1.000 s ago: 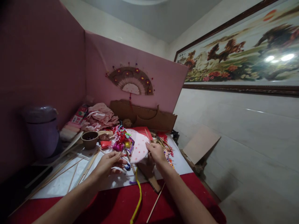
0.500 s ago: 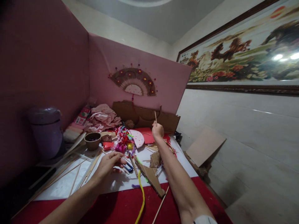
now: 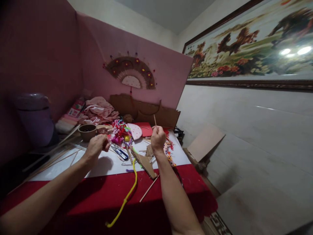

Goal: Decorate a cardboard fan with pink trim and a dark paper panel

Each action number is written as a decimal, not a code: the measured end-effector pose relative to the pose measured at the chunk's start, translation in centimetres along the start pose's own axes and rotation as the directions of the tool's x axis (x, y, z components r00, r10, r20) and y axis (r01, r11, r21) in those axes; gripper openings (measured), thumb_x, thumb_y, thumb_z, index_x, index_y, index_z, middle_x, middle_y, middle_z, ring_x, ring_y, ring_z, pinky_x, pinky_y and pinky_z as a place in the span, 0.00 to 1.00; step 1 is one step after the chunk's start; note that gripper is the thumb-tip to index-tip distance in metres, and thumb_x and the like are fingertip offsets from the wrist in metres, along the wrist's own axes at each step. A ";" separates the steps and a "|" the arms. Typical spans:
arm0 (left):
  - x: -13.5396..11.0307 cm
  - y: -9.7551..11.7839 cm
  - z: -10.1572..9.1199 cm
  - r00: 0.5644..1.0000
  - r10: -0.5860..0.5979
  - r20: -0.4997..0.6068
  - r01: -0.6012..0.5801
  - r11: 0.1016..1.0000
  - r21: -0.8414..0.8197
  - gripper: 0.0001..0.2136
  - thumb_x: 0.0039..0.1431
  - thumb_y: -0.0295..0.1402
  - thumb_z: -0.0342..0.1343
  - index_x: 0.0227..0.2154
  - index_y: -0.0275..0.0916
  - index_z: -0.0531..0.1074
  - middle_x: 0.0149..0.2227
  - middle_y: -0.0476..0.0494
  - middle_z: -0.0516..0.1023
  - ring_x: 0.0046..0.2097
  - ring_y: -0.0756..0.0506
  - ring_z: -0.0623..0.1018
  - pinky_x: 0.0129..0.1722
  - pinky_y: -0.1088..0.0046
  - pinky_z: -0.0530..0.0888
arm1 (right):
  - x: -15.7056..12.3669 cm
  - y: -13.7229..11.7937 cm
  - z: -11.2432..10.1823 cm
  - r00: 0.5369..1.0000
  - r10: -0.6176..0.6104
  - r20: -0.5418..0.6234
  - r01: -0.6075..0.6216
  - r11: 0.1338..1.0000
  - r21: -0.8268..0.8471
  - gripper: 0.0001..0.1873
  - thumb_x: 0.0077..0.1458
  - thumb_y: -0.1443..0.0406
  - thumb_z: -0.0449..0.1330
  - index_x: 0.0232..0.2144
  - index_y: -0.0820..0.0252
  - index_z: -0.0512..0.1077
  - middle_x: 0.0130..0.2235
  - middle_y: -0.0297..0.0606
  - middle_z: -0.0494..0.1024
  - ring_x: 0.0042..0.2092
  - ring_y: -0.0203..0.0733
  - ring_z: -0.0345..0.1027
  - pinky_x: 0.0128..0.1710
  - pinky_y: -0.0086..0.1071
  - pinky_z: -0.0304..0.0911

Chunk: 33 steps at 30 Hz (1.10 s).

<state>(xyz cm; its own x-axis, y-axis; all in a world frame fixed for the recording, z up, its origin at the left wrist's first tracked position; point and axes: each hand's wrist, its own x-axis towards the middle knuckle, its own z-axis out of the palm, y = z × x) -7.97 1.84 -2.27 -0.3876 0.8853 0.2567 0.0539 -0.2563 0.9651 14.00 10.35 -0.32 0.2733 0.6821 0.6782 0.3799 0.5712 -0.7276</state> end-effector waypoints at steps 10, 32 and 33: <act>-1.8 -0.6 1.3 0.917 0.313 0.248 -0.372 0.896 0.244 0.04 0.49 0.32 0.53 0.22 0.39 0.70 0.20 0.50 0.73 0.24 0.49 0.70 0.26 0.74 0.66 | -0.3 1.0 0.1 0.996 -0.093 -0.017 0.084 0.951 -0.298 0.19 0.60 0.58 0.44 0.26 0.61 0.68 0.23 0.38 0.72 0.25 0.40 0.62 0.25 0.29 0.46; -4.2 -0.2 3.5 0.899 0.332 0.286 -0.291 0.940 -0.178 0.05 0.52 0.34 0.55 0.30 0.39 0.68 0.27 0.46 0.76 0.30 0.48 0.73 0.30 0.73 0.67 | -0.9 1.7 0.8 0.998 -0.068 -0.008 0.063 0.959 -0.276 0.19 0.59 0.58 0.45 0.27 0.61 0.70 0.24 0.39 0.74 0.26 0.40 0.64 0.25 0.29 0.48; -3.9 0.3 3.3 0.940 0.279 0.197 -0.234 0.946 -0.224 0.06 0.50 0.35 0.56 0.29 0.39 0.67 0.27 0.47 0.76 0.29 0.48 0.73 0.28 0.74 0.66 | -0.9 1.8 0.9 0.998 -0.059 -0.013 0.054 0.962 -0.266 0.20 0.59 0.57 0.45 0.25 0.61 0.70 0.24 0.39 0.74 0.25 0.40 0.63 0.25 0.29 0.48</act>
<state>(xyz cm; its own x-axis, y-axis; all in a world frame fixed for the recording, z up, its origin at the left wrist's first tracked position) -3.44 -0.40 -2.85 -0.1684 0.8370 0.5207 -0.0645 -0.5365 0.8415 13.67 11.14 -2.32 0.2613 0.6412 0.7216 0.6154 0.4652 -0.6362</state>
